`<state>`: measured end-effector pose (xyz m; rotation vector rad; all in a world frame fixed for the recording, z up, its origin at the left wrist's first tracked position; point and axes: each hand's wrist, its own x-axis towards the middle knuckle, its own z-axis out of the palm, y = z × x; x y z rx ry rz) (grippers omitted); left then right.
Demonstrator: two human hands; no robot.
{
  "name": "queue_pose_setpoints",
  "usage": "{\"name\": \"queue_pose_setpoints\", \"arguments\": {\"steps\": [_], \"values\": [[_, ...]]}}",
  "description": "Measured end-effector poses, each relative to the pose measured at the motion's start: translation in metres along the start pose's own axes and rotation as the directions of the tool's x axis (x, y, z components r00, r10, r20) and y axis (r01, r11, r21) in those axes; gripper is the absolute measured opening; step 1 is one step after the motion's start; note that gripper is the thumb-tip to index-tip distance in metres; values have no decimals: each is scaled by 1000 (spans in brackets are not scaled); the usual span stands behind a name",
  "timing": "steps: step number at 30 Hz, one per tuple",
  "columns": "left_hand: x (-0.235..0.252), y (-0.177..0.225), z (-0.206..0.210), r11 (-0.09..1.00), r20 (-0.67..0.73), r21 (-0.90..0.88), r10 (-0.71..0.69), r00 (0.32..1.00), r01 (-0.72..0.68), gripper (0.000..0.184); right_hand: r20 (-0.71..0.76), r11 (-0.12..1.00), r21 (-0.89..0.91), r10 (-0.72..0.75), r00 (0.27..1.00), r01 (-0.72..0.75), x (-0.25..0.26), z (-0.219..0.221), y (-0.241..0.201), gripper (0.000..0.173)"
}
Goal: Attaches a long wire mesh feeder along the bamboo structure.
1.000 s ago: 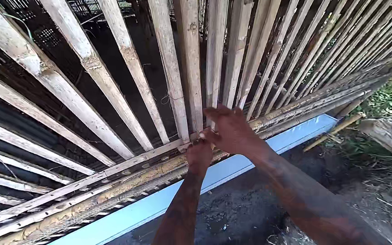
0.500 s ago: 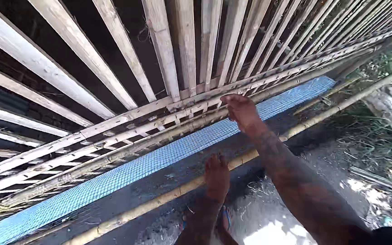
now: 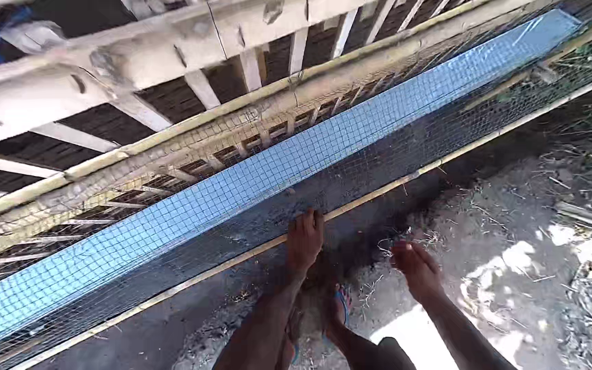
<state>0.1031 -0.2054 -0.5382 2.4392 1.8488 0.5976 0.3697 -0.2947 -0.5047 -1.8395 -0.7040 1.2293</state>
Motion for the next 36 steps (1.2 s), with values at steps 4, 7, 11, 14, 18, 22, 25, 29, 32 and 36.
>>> {"name": "queue_pose_setpoints", "arguments": {"steps": [4,7,11,14,18,22,25,29,32,36], "values": [[-7,-47,61,992,-29,56,112,993,-110,40,26,945,270,184,983,-184,63,77,84,32],[-13,-82,95,964,-47,155,224,973,-214,50,98,975,220,10,995,-31,110,147,140,30],[1,-115,125,919,-159,255,347,924,-301,50,365,968,-37,-216,905,246,152,231,179,37],[9,-128,141,891,-276,335,405,872,-308,53,515,857,-168,-346,784,488,176,271,174,37],[3,-126,144,883,-393,342,444,805,-321,47,495,622,-166,-618,610,765,180,296,170,32],[-1,-123,130,883,-446,289,467,764,-371,40,491,306,-35,-824,283,951,165,289,167,32],[-9,-115,126,898,-488,178,435,756,-402,30,637,208,-262,-696,331,942,148,274,146,30],[-45,-100,142,942,-547,8,284,788,-335,26,686,523,-244,-502,527,816,142,279,127,47],[-71,-98,156,942,-321,-335,-81,944,-33,28,650,615,-145,-531,543,775,169,297,137,35],[-43,-109,168,730,24,-526,-500,866,436,42,645,647,-188,-486,590,739,204,314,129,30]]}}
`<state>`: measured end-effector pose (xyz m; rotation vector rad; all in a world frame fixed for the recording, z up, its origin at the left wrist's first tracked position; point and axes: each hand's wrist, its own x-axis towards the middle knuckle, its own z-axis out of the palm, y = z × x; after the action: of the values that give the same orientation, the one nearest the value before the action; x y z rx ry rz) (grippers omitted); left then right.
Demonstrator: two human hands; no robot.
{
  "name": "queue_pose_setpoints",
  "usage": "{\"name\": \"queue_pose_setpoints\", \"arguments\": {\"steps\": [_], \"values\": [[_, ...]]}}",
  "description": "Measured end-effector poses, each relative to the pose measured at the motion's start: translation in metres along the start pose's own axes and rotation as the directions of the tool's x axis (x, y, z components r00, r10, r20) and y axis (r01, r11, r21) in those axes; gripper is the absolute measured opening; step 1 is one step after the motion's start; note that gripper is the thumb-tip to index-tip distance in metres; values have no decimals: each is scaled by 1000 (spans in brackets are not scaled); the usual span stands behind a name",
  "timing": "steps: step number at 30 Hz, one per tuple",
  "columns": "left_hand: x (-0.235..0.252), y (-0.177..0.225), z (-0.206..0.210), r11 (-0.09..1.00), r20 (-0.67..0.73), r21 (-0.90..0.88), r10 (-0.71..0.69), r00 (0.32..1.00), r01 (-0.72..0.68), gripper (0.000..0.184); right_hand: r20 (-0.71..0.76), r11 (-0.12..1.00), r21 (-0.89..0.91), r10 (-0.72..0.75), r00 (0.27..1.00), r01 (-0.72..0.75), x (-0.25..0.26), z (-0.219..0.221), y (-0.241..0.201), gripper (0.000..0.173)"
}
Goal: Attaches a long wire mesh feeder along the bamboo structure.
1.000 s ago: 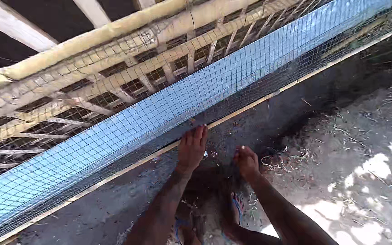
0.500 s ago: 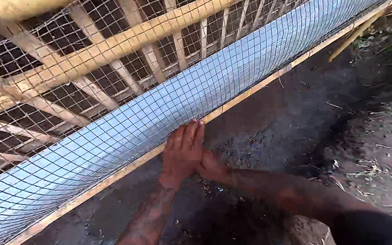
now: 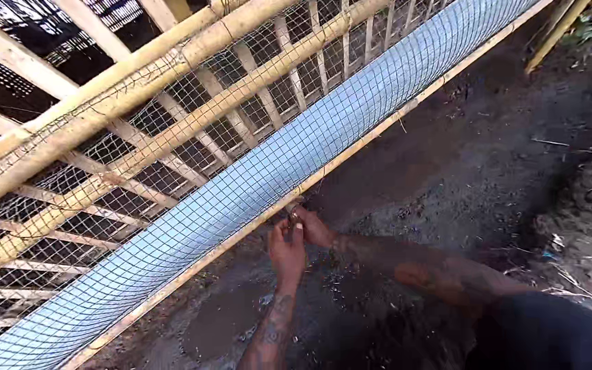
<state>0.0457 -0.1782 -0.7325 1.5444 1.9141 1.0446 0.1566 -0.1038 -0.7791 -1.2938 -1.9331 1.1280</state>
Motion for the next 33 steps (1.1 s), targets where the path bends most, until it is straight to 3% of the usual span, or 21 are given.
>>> {"name": "queue_pose_setpoints", "arguments": {"steps": [4,10,16,21,25,29,33], "values": [[25,8,25,993,-114,-64,-101,988,94,36,-92,999,52,14,996,-9,15,13,5,38],[45,22,30,985,-214,115,-99,972,125,25,-127,979,29,204,971,-202,31,31,-9,50],[51,37,32,944,-187,273,-137,973,186,25,-156,955,71,294,943,-286,31,27,-7,57],[56,35,40,939,-203,285,-137,969,193,24,-114,974,95,215,970,-204,26,13,5,46],[56,32,49,939,-271,310,-60,961,147,24,-61,978,185,107,992,-94,24,4,10,44],[57,39,58,940,-345,268,-109,932,209,25,-62,969,242,60,996,-43,30,1,25,38],[52,45,68,956,-384,117,-207,900,270,23,-45,989,45,142,989,-140,31,-11,27,46]]}}
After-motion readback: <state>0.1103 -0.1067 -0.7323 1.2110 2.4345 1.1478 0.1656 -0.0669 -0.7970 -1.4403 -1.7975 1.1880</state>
